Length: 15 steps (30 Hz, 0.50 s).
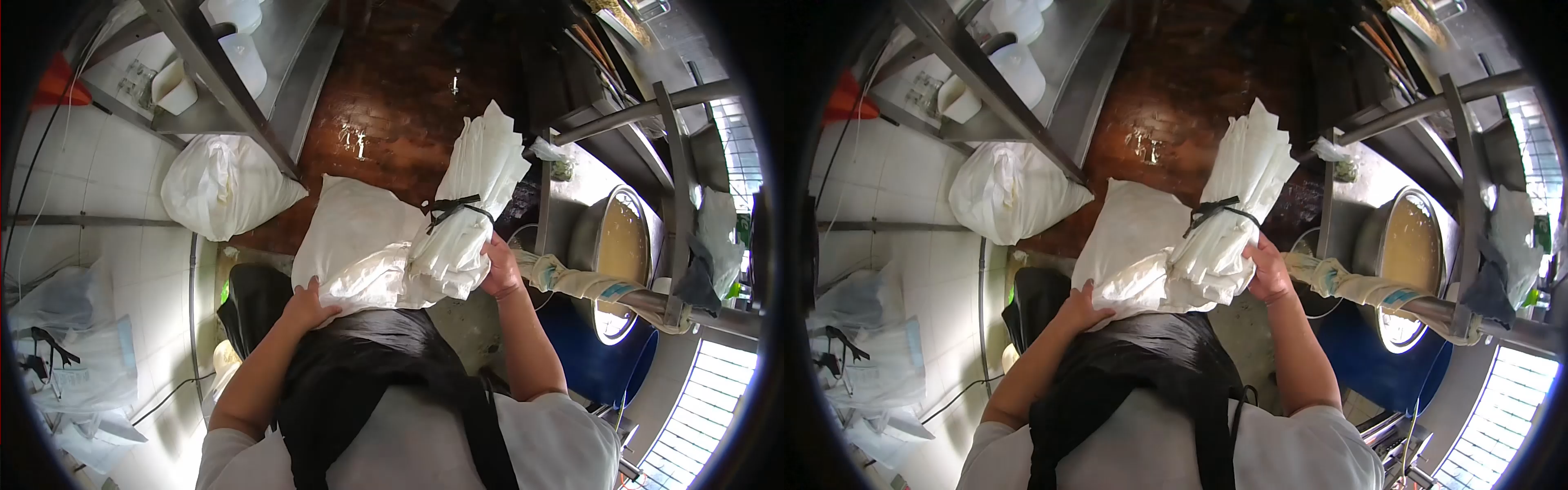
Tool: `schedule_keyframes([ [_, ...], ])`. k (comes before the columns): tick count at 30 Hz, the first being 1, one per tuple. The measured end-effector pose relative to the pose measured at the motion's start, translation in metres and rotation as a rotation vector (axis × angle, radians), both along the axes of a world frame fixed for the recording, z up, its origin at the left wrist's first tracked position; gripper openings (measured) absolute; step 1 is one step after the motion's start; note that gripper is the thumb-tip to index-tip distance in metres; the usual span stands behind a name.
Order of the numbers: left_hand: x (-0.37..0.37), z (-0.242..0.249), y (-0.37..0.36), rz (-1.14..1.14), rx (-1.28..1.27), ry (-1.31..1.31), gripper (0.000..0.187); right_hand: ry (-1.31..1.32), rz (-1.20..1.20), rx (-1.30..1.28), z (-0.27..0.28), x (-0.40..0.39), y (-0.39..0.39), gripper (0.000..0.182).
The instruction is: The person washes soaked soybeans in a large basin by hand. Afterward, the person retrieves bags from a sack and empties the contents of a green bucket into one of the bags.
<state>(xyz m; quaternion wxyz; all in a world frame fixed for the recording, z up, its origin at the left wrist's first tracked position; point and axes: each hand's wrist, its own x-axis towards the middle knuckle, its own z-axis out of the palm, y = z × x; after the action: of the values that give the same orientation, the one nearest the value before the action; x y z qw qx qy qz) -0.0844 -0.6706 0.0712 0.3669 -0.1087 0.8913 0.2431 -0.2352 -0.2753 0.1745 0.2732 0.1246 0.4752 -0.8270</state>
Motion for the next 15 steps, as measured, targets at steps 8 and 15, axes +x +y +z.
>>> schedule_keyframes([
  [8,-0.048,-0.008,-0.021,0.382,0.384,0.197,0.070,0.028,-0.139,0.133,-0.020,0.003,-0.013,0.056],
  [15,-0.030,-0.012,-0.023,0.239,0.264,0.075,0.073,-0.044,-0.135,0.340,-0.024,-0.037,-0.027,0.040],
])
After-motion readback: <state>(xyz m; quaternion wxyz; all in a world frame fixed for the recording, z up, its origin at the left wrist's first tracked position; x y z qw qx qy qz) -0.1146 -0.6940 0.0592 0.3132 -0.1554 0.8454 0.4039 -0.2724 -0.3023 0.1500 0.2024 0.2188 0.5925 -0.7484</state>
